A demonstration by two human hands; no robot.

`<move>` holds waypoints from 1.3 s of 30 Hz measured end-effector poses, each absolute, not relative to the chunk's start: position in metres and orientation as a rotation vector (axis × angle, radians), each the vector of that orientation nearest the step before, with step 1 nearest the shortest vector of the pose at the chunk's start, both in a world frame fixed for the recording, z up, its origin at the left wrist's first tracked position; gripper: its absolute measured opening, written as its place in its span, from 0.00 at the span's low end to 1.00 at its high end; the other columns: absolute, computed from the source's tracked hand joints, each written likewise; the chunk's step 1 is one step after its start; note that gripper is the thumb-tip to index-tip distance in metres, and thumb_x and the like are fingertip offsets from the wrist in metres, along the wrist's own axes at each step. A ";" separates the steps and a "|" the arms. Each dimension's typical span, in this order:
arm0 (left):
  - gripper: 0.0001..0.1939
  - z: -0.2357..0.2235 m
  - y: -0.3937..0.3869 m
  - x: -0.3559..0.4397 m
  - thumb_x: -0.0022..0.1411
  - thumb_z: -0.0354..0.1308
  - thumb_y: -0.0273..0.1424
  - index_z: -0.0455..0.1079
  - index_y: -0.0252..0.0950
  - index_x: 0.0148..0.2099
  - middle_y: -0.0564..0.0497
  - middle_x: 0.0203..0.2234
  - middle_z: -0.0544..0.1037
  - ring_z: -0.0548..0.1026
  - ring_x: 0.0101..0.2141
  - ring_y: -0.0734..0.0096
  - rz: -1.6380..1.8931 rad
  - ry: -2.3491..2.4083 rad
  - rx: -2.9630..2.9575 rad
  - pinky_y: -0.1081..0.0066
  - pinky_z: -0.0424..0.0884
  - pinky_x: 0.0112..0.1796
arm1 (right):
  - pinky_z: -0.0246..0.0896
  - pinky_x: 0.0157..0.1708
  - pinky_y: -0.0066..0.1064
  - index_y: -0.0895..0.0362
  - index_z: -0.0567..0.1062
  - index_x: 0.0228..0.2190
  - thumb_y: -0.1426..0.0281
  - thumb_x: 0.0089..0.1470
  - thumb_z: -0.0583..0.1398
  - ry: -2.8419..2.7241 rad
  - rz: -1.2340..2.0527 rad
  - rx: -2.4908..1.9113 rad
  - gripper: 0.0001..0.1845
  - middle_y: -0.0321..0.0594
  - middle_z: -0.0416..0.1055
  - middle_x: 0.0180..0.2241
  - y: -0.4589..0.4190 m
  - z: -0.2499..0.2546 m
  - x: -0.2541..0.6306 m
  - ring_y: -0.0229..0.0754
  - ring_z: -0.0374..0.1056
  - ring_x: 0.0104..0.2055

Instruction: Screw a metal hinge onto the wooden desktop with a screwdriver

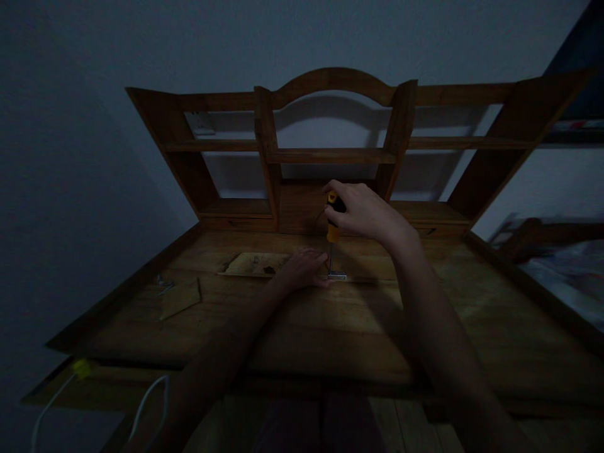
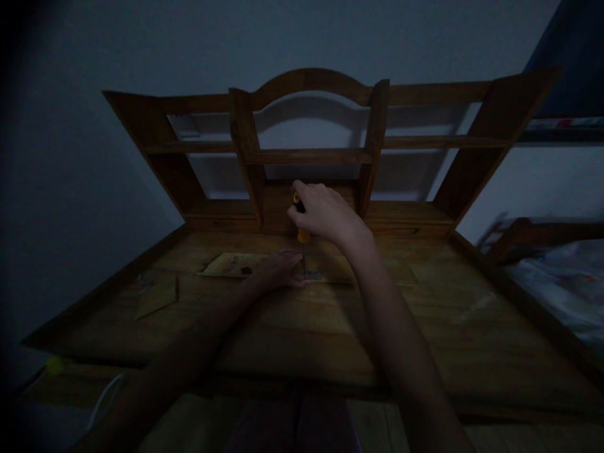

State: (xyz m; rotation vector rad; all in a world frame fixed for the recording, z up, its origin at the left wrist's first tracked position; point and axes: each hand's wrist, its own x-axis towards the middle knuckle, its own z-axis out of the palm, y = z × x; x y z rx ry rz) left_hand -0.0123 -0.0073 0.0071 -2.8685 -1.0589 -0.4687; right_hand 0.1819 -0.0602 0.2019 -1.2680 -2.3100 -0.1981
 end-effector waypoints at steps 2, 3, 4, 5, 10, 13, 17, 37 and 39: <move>0.28 0.007 -0.008 -0.013 0.63 0.70 0.53 0.72 0.39 0.53 0.42 0.49 0.82 0.79 0.53 0.50 -0.466 -1.066 -2.865 0.56 0.72 0.57 | 0.68 0.53 0.44 0.59 0.75 0.57 0.64 0.70 0.57 -2.306 -0.220 -1.293 0.20 0.54 0.81 0.51 -0.060 0.201 0.183 0.58 0.77 0.53; 0.28 0.007 -0.008 -0.013 0.63 0.70 0.53 0.72 0.39 0.53 0.42 0.49 0.82 0.80 0.53 0.50 -0.460 -1.066 -2.863 0.56 0.72 0.57 | 0.68 0.53 0.45 0.59 0.75 0.57 0.62 0.70 0.57 -2.306 -0.236 -1.314 0.20 0.54 0.81 0.50 -0.060 0.201 0.183 0.58 0.77 0.52; 0.27 0.007 -0.008 -0.013 0.63 0.70 0.53 0.72 0.39 0.53 0.42 0.49 0.82 0.80 0.52 0.50 -0.453 -1.066 -2.860 0.56 0.72 0.57 | 0.68 0.52 0.46 0.59 0.75 0.57 0.61 0.71 0.57 -2.307 -0.248 -1.334 0.21 0.54 0.82 0.49 -0.061 0.201 0.184 0.59 0.78 0.51; 0.27 0.007 -0.008 -0.013 0.63 0.70 0.53 0.72 0.39 0.53 0.42 0.48 0.82 0.80 0.52 0.50 -0.447 -1.065 -2.856 0.56 0.72 0.57 | 0.68 0.52 0.46 0.58 0.74 0.58 0.60 0.70 0.58 -2.310 -0.248 -1.344 0.21 0.54 0.82 0.49 -0.061 0.201 0.184 0.59 0.78 0.51; 0.26 0.007 -0.008 -0.013 0.64 0.69 0.53 0.72 0.38 0.52 0.42 0.48 0.82 0.80 0.51 0.49 -0.438 -1.065 -2.848 0.56 0.73 0.54 | 0.68 0.55 0.44 0.59 0.74 0.59 0.67 0.65 0.59 -2.328 -0.133 -1.278 0.23 0.54 0.80 0.54 -0.063 0.204 0.184 0.58 0.76 0.56; 0.26 0.007 -0.008 -0.013 0.65 0.68 0.54 0.73 0.38 0.51 0.42 0.48 0.82 0.80 0.51 0.49 -0.445 -1.069 -2.845 0.56 0.73 0.54 | 0.68 0.54 0.43 0.58 0.75 0.58 0.67 0.67 0.59 -2.323 -0.140 -1.286 0.21 0.52 0.81 0.52 -0.064 0.205 0.183 0.57 0.77 0.54; 0.26 0.006 -0.008 -0.013 0.65 0.68 0.54 0.72 0.39 0.52 0.43 0.49 0.82 0.80 0.52 0.50 -0.448 -1.087 -2.855 0.57 0.73 0.54 | 0.68 0.51 0.43 0.57 0.75 0.56 0.61 0.70 0.59 -2.311 -0.201 -1.324 0.19 0.52 0.82 0.47 -0.063 0.203 0.183 0.57 0.78 0.49; 0.25 0.006 -0.007 -0.014 0.65 0.69 0.52 0.73 0.39 0.51 0.43 0.48 0.82 0.81 0.51 0.49 -0.439 -1.049 -2.849 0.56 0.73 0.53 | 0.66 0.57 0.45 0.58 0.72 0.59 0.61 0.67 0.61 -2.320 -0.104 -1.257 0.23 0.53 0.78 0.55 -0.062 0.201 0.183 0.57 0.74 0.57; 0.25 0.006 -0.007 -0.014 0.65 0.69 0.52 0.72 0.39 0.50 0.43 0.48 0.82 0.81 0.51 0.49 -0.430 -1.044 -2.856 0.56 0.73 0.54 | 0.65 0.58 0.43 0.58 0.72 0.59 0.65 0.65 0.61 -2.330 -0.068 -1.233 0.24 0.53 0.78 0.56 -0.063 0.202 0.182 0.56 0.74 0.58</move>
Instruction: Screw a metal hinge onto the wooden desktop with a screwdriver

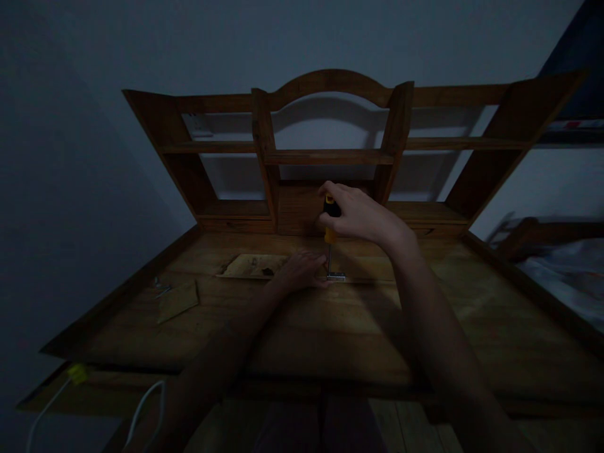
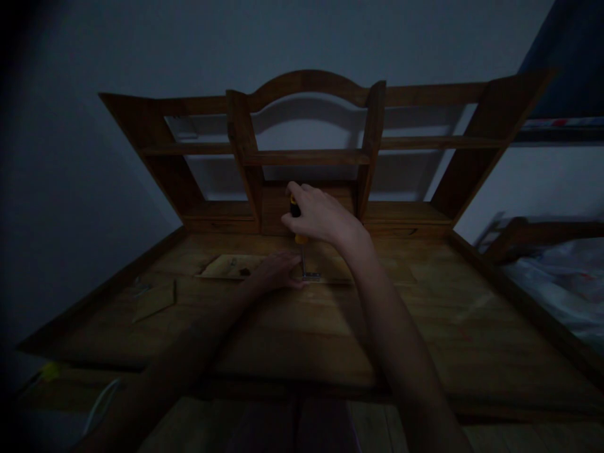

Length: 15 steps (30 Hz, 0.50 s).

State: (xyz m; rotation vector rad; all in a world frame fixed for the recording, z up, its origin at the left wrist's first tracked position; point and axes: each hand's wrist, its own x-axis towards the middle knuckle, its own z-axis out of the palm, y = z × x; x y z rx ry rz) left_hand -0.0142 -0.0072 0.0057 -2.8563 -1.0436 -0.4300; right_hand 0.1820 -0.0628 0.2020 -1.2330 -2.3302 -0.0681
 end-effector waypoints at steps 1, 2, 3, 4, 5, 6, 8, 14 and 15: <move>0.24 0.006 -0.007 -0.014 0.65 0.69 0.52 0.72 0.39 0.50 0.43 0.47 0.83 0.81 0.51 0.49 -0.429 -1.043 -2.860 0.56 0.73 0.54 | 0.65 0.58 0.42 0.58 0.73 0.59 0.67 0.63 0.61 -2.336 -0.061 -1.228 0.24 0.52 0.78 0.56 -0.063 0.202 0.182 0.56 0.73 0.58; 0.24 0.006 -0.007 -0.014 0.65 0.69 0.52 0.72 0.40 0.50 0.43 0.47 0.83 0.81 0.51 0.49 -0.430 -1.043 -2.864 0.56 0.73 0.53 | 0.65 0.57 0.42 0.58 0.73 0.59 0.68 0.63 0.60 -2.341 -0.061 -1.224 0.24 0.52 0.78 0.55 -0.063 0.203 0.182 0.56 0.74 0.57; 0.24 0.006 -0.007 -0.014 0.65 0.69 0.52 0.72 0.40 0.50 0.43 0.47 0.83 0.81 0.51 0.49 -0.433 -1.043 -2.865 0.57 0.73 0.53 | 0.66 0.56 0.42 0.59 0.73 0.59 0.68 0.63 0.60 -2.343 -0.068 -1.222 0.24 0.52 0.79 0.54 -0.063 0.203 0.182 0.56 0.74 0.56; 0.24 0.006 -0.007 -0.014 0.65 0.69 0.52 0.72 0.40 0.50 0.43 0.47 0.83 0.81 0.51 0.49 -0.438 -1.039 -2.864 0.57 0.73 0.53 | 0.67 0.54 0.42 0.59 0.73 0.58 0.68 0.63 0.60 -2.342 -0.081 -1.220 0.23 0.53 0.80 0.52 -0.062 0.203 0.183 0.56 0.75 0.55; 0.24 0.006 -0.007 -0.014 0.66 0.69 0.52 0.72 0.39 0.50 0.43 0.47 0.82 0.81 0.51 0.50 -0.441 -1.033 -2.863 0.57 0.73 0.53 | 0.67 0.53 0.42 0.59 0.73 0.58 0.68 0.63 0.60 -2.338 -0.096 -1.218 0.23 0.53 0.80 0.51 -0.062 0.203 0.184 0.56 0.76 0.54; 0.23 0.005 -0.007 -0.014 0.66 0.69 0.52 0.72 0.39 0.50 0.43 0.47 0.82 0.80 0.51 0.50 -0.442 -1.029 -2.862 0.57 0.73 0.53 | 0.68 0.52 0.42 0.59 0.74 0.58 0.68 0.64 0.59 -2.332 -0.111 -1.220 0.22 0.53 0.81 0.50 -0.062 0.202 0.184 0.56 0.76 0.52; 0.23 0.005 -0.006 -0.015 0.66 0.69 0.51 0.73 0.39 0.50 0.43 0.47 0.82 0.80 0.51 0.50 -0.444 -1.030 -2.862 0.57 0.73 0.53 | 0.68 0.51 0.42 0.59 0.74 0.57 0.66 0.66 0.60 -2.320 -0.143 -1.247 0.20 0.53 0.81 0.48 -0.061 0.201 0.185 0.57 0.77 0.51; 0.26 0.005 -0.008 -0.015 0.65 0.69 0.52 0.72 0.39 0.53 0.42 0.50 0.82 0.80 0.52 0.50 -0.464 -1.045 -2.871 0.57 0.73 0.54 | 0.69 0.51 0.44 0.59 0.73 0.59 0.62 0.67 0.60 -2.299 -0.143 -1.339 0.23 0.54 0.81 0.48 -0.060 0.201 0.186 0.59 0.78 0.51; 0.26 0.007 -0.009 -0.015 0.66 0.69 0.52 0.72 0.38 0.53 0.42 0.50 0.82 0.80 0.52 0.50 -0.468 -1.039 -2.872 0.57 0.73 0.54 | 0.69 0.53 0.44 0.60 0.73 0.59 0.63 0.66 0.60 -2.301 -0.116 -1.322 0.24 0.55 0.81 0.50 -0.060 0.201 0.187 0.59 0.78 0.53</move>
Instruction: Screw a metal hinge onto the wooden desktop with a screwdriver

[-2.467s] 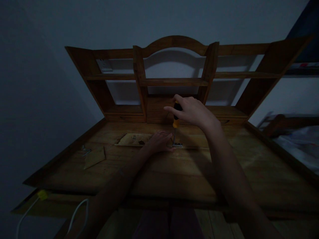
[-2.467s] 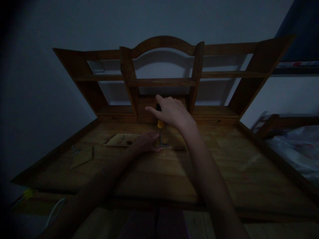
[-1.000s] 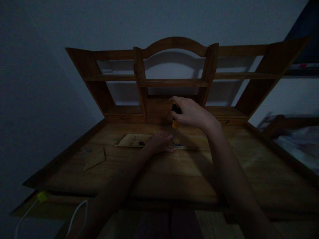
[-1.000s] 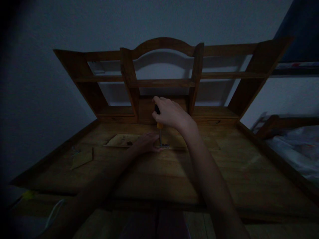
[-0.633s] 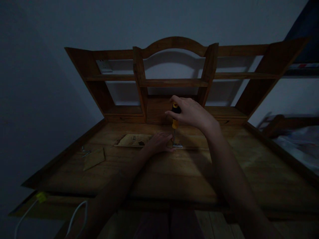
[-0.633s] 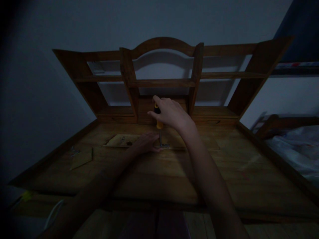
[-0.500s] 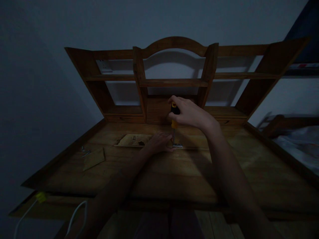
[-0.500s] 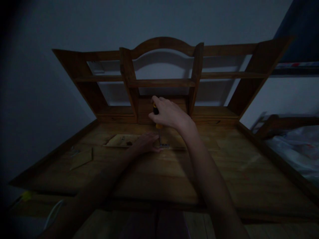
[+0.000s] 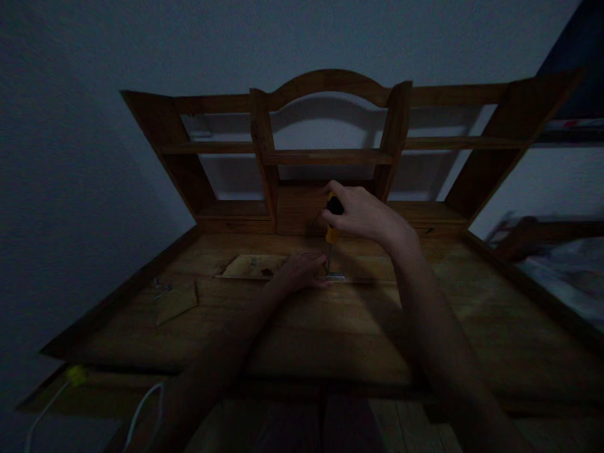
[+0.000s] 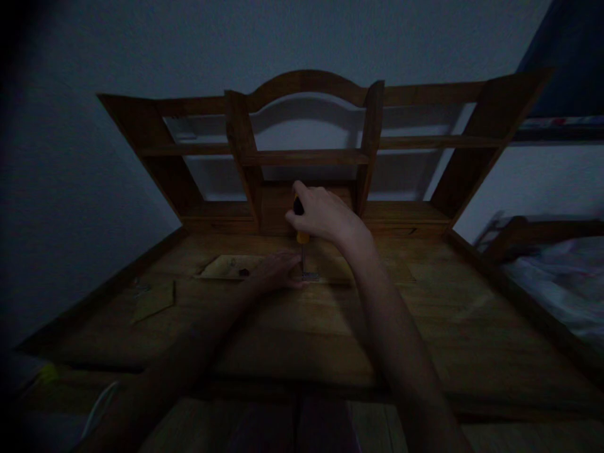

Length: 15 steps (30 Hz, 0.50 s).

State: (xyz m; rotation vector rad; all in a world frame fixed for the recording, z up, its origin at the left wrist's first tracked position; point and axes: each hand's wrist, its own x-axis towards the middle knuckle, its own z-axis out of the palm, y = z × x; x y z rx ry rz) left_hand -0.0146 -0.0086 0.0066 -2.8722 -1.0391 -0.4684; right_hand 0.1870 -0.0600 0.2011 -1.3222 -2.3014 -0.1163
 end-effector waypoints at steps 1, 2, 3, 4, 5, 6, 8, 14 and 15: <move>0.26 0.008 -0.010 -0.014 0.66 0.68 0.52 0.72 0.38 0.53 0.42 0.50 0.82 0.80 0.52 0.50 -0.471 -1.031 -2.873 0.57 0.73 0.54 | 0.69 0.54 0.44 0.61 0.74 0.59 0.65 0.65 0.60 -2.304 -0.095 -1.307 0.24 0.56 0.81 0.52 -0.060 0.202 0.188 0.59 0.77 0.55; 0.25 0.009 -0.011 -0.014 0.66 0.68 0.52 0.72 0.37 0.52 0.42 0.49 0.82 0.80 0.51 0.50 -0.473 -1.025 -2.872 0.57 0.73 0.53 | 0.68 0.56 0.44 0.62 0.74 0.60 0.66 0.65 0.60 -2.306 -0.083 -1.295 0.25 0.56 0.80 0.54 -0.060 0.202 0.188 0.59 0.76 0.56; 0.25 0.010 -0.012 -0.014 0.66 0.69 0.52 0.72 0.37 0.52 0.43 0.48 0.82 0.80 0.50 0.50 -0.471 -1.023 -2.872 0.57 0.74 0.53 | 0.68 0.57 0.44 0.62 0.74 0.60 0.66 0.64 0.60 -2.307 -0.079 -1.288 0.25 0.56 0.80 0.55 -0.060 0.203 0.189 0.59 0.75 0.58; 0.25 0.011 -0.012 -0.014 0.66 0.69 0.51 0.72 0.37 0.51 0.43 0.48 0.82 0.80 0.50 0.50 -0.468 -1.022 -2.874 0.58 0.74 0.52 | 0.67 0.57 0.44 0.62 0.74 0.60 0.67 0.64 0.60 -2.307 -0.081 -1.288 0.26 0.56 0.79 0.56 -0.060 0.204 0.189 0.59 0.75 0.58; 0.25 0.012 -0.013 -0.013 0.66 0.69 0.51 0.72 0.37 0.51 0.43 0.47 0.82 0.80 0.50 0.50 -0.468 -1.022 -2.878 0.58 0.74 0.52 | 0.67 0.58 0.44 0.63 0.74 0.61 0.67 0.64 0.59 -2.306 -0.086 -1.293 0.26 0.56 0.79 0.56 -0.060 0.204 0.189 0.59 0.75 0.59; 0.24 0.013 -0.013 -0.013 0.66 0.69 0.50 0.72 0.37 0.51 0.43 0.48 0.82 0.80 0.50 0.50 -0.472 -1.027 -2.881 0.58 0.74 0.52 | 0.67 0.57 0.44 0.63 0.74 0.61 0.67 0.64 0.59 -2.307 -0.091 -1.298 0.26 0.56 0.79 0.56 -0.060 0.205 0.190 0.59 0.75 0.58; 0.24 0.012 -0.012 -0.013 0.66 0.69 0.50 0.72 0.37 0.51 0.43 0.48 0.82 0.80 0.51 0.51 -0.471 -1.035 -2.893 0.58 0.73 0.52 | 0.68 0.56 0.44 0.63 0.75 0.61 0.67 0.64 0.59 -2.310 -0.104 -1.301 0.26 0.56 0.80 0.54 -0.061 0.205 0.189 0.59 0.76 0.56; 0.25 0.005 -0.005 -0.014 0.66 0.68 0.53 0.72 0.39 0.52 0.43 0.49 0.82 0.80 0.51 0.50 -0.460 -1.036 -2.892 0.57 0.72 0.53 | 0.68 0.54 0.43 0.62 0.76 0.60 0.67 0.64 0.59 -2.311 -0.123 -1.303 0.25 0.55 0.81 0.52 -0.062 0.205 0.189 0.58 0.77 0.54; 0.25 0.004 -0.005 -0.014 0.66 0.68 0.53 0.72 0.39 0.52 0.44 0.49 0.82 0.80 0.51 0.50 -0.460 -1.042 -2.885 0.57 0.72 0.53 | 0.68 0.54 0.43 0.62 0.75 0.60 0.67 0.65 0.59 -2.310 -0.120 -1.306 0.25 0.55 0.81 0.52 -0.062 0.205 0.189 0.57 0.78 0.53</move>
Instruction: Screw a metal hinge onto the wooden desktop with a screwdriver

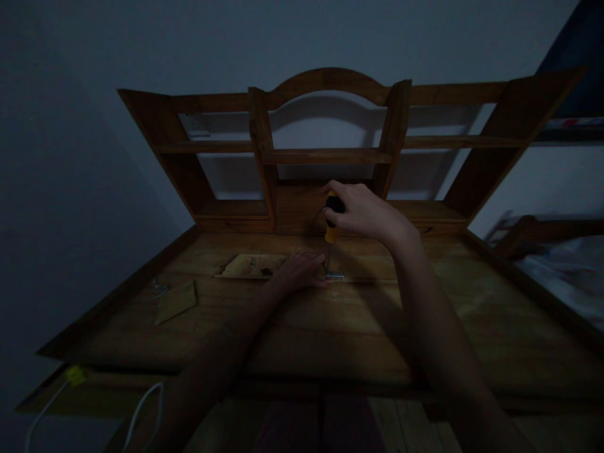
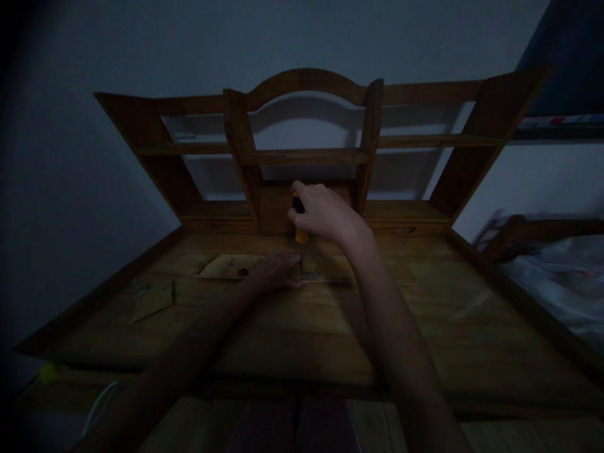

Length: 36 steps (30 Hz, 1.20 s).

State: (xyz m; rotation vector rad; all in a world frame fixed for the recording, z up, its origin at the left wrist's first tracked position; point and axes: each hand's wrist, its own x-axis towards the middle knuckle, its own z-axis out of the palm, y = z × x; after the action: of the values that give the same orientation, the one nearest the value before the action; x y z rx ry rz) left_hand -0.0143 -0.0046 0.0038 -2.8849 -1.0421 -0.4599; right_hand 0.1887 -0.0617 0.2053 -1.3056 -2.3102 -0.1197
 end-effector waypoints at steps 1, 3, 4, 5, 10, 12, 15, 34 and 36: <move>0.25 0.003 -0.004 -0.014 0.66 0.68 0.53 0.72 0.40 0.52 0.44 0.49 0.82 0.80 0.52 0.50 -0.457 -1.045 -2.881 0.58 0.72 0.53 | 0.68 0.54 0.43 0.61 0.75 0.60 0.67 0.65 0.59 -2.309 -0.118 -1.305 0.24 0.55 0.82 0.51 -0.062 0.205 0.189 0.57 0.78 0.52; 0.25 0.003 -0.004 -0.015 0.66 0.68 0.53 0.72 0.39 0.52 0.43 0.49 0.82 0.80 0.52 0.50 -0.444 -1.047 -2.882 0.58 0.73 0.53 | 0.69 0.53 0.43 0.61 0.75 0.60 0.67 0.65 0.60 -2.308 -0.117 -1.303 0.24 0.55 0.82 0.51 -0.062 0.205 0.189 0.57 0.78 0.52; 0.25 0.003 -0.004 -0.015 0.66 0.68 0.53 0.72 0.39 0.52 0.43 0.49 0.82 0.80 0.51 0.50 -0.440 -1.045 -2.886 0.58 0.73 0.52 | 0.68 0.53 0.43 0.61 0.75 0.59 0.68 0.65 0.60 -2.309 -0.119 -1.305 0.23 0.55 0.81 0.51 -0.061 0.205 0.189 0.57 0.78 0.53; 0.26 0.003 -0.004 -0.015 0.66 0.68 0.53 0.72 0.39 0.53 0.43 0.49 0.82 0.80 0.51 0.50 -0.440 -1.041 -2.895 0.58 0.73 0.52 | 0.68 0.54 0.43 0.60 0.75 0.59 0.68 0.66 0.60 -2.310 -0.123 -1.310 0.23 0.54 0.81 0.52 -0.061 0.205 0.189 0.58 0.77 0.54; 0.24 0.002 -0.003 -0.016 0.65 0.69 0.51 0.72 0.40 0.52 0.44 0.48 0.82 0.80 0.51 0.51 -0.491 -1.018 -2.918 0.59 0.73 0.52 | 0.68 0.53 0.43 0.59 0.75 0.58 0.63 0.70 0.60 -2.310 -0.171 -1.365 0.20 0.54 0.81 0.50 -0.062 0.204 0.188 0.57 0.77 0.53; 0.23 0.001 -0.003 -0.016 0.65 0.70 0.50 0.72 0.40 0.51 0.44 0.48 0.82 0.80 0.51 0.51 -0.510 -1.022 -2.913 0.59 0.73 0.52 | 0.68 0.51 0.43 0.58 0.75 0.57 0.60 0.70 0.60 -2.306 -0.198 -1.395 0.21 0.53 0.82 0.46 -0.063 0.205 0.188 0.58 0.78 0.50; 0.23 0.002 -0.004 -0.016 0.65 0.70 0.50 0.72 0.40 0.51 0.44 0.49 0.82 0.80 0.51 0.51 -0.502 -1.013 -2.928 0.58 0.73 0.52 | 0.69 0.49 0.43 0.58 0.76 0.58 0.59 0.69 0.61 -2.301 -0.170 -1.381 0.22 0.52 0.83 0.46 -0.064 0.205 0.189 0.58 0.79 0.48; 0.23 0.003 -0.006 -0.015 0.65 0.70 0.48 0.72 0.39 0.51 0.43 0.49 0.82 0.80 0.52 0.50 -0.515 -1.029 -2.925 0.58 0.73 0.54 | 0.69 0.46 0.44 0.58 0.76 0.55 0.53 0.71 0.58 -2.301 -0.291 -1.403 0.24 0.55 0.83 0.44 -0.065 0.205 0.188 0.60 0.80 0.46; 0.23 0.003 -0.005 -0.015 0.65 0.70 0.50 0.72 0.40 0.51 0.44 0.48 0.82 0.80 0.52 0.50 -0.522 -1.035 -2.924 0.58 0.73 0.53 | 0.69 0.47 0.46 0.58 0.76 0.56 0.49 0.71 0.57 -2.297 -0.318 -1.439 0.28 0.56 0.83 0.45 -0.067 0.206 0.188 0.62 0.79 0.47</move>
State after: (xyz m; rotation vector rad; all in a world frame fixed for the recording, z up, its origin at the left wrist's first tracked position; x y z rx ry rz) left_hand -0.0151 -0.0051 0.0027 -2.9241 -1.0346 -0.5221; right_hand 0.1882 -0.0666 0.2062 -1.4390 -2.2972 -0.3182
